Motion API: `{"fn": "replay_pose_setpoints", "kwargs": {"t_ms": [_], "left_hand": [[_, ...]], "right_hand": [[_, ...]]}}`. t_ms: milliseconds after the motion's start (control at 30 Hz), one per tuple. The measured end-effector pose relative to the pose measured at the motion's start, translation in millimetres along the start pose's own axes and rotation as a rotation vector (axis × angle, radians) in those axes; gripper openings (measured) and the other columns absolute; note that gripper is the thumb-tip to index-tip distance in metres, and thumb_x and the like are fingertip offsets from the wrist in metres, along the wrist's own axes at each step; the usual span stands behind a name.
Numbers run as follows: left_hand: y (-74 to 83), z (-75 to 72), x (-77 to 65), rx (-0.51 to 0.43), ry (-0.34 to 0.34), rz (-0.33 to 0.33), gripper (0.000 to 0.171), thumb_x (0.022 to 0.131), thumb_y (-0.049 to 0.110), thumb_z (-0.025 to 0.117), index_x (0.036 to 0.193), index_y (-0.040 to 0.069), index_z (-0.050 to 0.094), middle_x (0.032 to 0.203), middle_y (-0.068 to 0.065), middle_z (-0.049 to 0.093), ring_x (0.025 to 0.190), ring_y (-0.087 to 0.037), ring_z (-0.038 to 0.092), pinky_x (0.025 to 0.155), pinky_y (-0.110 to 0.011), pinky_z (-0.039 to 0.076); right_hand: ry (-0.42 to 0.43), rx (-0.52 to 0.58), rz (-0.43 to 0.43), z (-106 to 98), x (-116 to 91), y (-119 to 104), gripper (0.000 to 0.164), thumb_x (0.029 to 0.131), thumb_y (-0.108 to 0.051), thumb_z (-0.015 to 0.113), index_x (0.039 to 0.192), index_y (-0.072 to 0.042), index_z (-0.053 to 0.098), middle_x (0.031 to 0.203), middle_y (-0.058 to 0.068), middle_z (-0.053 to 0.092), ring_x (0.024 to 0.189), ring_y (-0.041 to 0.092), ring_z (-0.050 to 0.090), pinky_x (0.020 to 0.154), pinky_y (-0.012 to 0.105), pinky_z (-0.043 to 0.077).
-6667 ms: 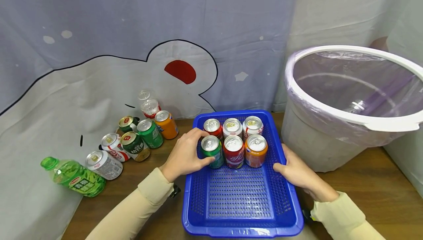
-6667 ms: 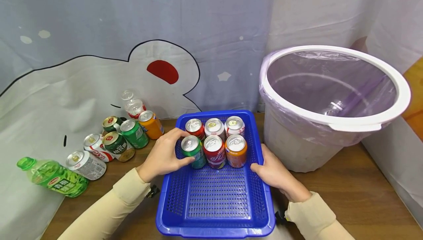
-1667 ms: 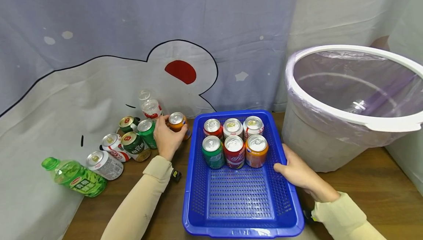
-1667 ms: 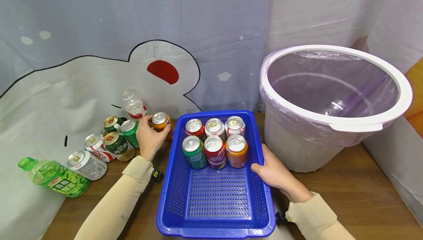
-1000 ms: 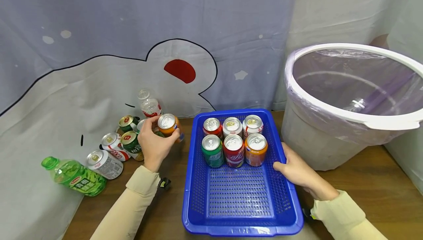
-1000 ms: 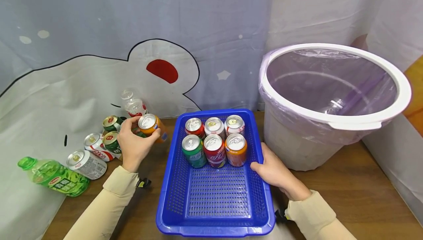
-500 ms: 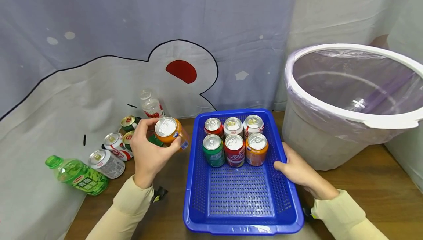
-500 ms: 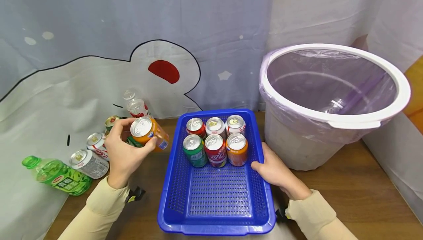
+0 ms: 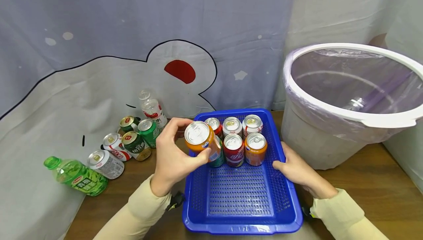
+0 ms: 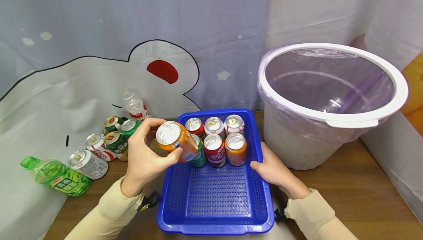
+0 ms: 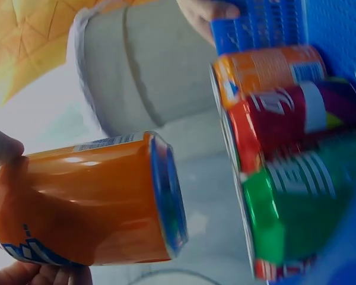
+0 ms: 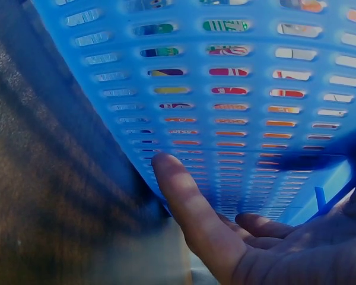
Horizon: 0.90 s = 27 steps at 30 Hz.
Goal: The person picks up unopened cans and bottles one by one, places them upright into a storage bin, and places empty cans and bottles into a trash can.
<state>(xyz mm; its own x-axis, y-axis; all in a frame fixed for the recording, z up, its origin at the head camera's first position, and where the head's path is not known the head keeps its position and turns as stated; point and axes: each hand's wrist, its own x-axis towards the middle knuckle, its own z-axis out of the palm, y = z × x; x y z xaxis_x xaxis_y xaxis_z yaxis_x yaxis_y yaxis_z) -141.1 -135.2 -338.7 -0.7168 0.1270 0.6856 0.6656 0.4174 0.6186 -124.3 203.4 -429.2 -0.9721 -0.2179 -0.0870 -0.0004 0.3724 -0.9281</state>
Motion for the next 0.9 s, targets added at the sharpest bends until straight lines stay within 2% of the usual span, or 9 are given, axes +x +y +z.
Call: {"fn": "replay_pose_setpoints", "kwargs": {"t_ms": [133, 300, 433, 533, 667, 800, 900], "left_hand": [[11.4, 14.3, 0.2, -0.016, -0.060, 0.016, 0.064, 0.059, 0.029, 0.092, 0.115, 0.012, 0.066, 0.107, 0.005, 0.068, 0.093, -0.011, 0.066, 0.077, -0.028, 0.058], [21.8, 31.4, -3.0, -0.042, -0.173, 0.038, 0.063, 0.058, 0.031, 0.092, 0.113, 0.016, 0.065, 0.105, 0.006, 0.067, 0.096, -0.008, 0.065, 0.076, -0.029, 0.060], [27.4, 45.2, -6.4, -0.028, -0.274, 0.061, 0.062, 0.058, 0.033, 0.092, 0.112, 0.019, 0.065, 0.104, 0.009, 0.067, 0.095, -0.005, 0.063, 0.075, -0.021, 0.058], [31.3, 54.8, -8.4, 0.029, -0.349, 0.088, 0.063, 0.058, 0.035, 0.091, 0.113, 0.019, 0.064, 0.105, 0.010, 0.067, 0.094, -0.003, 0.061, 0.077, -0.016, 0.054], [36.0, 66.3, -9.6, 0.117, -0.466, 0.111, 0.067, 0.055, 0.036, 0.092, 0.113, 0.019, 0.062, 0.104, 0.011, 0.065, 0.093, -0.001, 0.060, 0.080, -0.015, 0.052], [39.1, 77.1, -8.7, 0.193, -0.597, 0.110, 0.067, 0.053, 0.037, 0.093, 0.110, 0.022, 0.060, 0.101, 0.013, 0.062, 0.089, 0.001, 0.059, 0.077, -0.013, 0.052], [39.7, 84.2, -7.8, 0.247, -0.681, 0.134, 0.067, 0.053, 0.038, 0.093, 0.109, 0.022, 0.060, 0.101, 0.014, 0.062, 0.086, 0.001, 0.059, 0.071, -0.014, 0.051]], "right_hand": [[-0.002, 0.016, 0.002, 0, 1, 0, 0.054, 0.089, 0.004, 0.056, 0.139, 0.010, 0.037, 0.122, 0.033, 0.062, 0.093, 0.030, 0.068, 0.074, 0.036, 0.059], [-0.009, 0.032, -0.004, 0, 2, 1, 0.053, 0.089, 0.004, 0.055, 0.139, 0.010, 0.037, 0.121, 0.032, 0.062, 0.092, 0.029, 0.069, 0.072, 0.036, 0.060], [-0.009, 0.032, -0.006, 0, 2, 1, 0.053, 0.089, 0.004, 0.056, 0.139, 0.009, 0.037, 0.121, 0.032, 0.062, 0.092, 0.029, 0.069, 0.072, 0.037, 0.060], [-0.009, 0.036, -0.003, 0, 2, 1, 0.053, 0.089, 0.004, 0.055, 0.139, 0.010, 0.037, 0.121, 0.033, 0.062, 0.092, 0.030, 0.069, 0.072, 0.038, 0.061], [-0.007, 0.040, 0.006, 0, 1, 0, 0.052, 0.089, 0.004, 0.055, 0.138, 0.009, 0.037, 0.121, 0.034, 0.061, 0.091, 0.030, 0.070, 0.072, 0.039, 0.061], [-0.006, 0.053, 0.008, -1, 1, 0, 0.053, 0.089, 0.004, 0.054, 0.139, 0.010, 0.037, 0.121, 0.035, 0.061, 0.091, 0.031, 0.070, 0.071, 0.040, 0.062], [-0.013, 0.070, 0.007, -1, 0, -1, 0.053, 0.090, 0.004, 0.054, 0.140, 0.010, 0.036, 0.122, 0.035, 0.061, 0.092, 0.032, 0.070, 0.071, 0.040, 0.062]]}}
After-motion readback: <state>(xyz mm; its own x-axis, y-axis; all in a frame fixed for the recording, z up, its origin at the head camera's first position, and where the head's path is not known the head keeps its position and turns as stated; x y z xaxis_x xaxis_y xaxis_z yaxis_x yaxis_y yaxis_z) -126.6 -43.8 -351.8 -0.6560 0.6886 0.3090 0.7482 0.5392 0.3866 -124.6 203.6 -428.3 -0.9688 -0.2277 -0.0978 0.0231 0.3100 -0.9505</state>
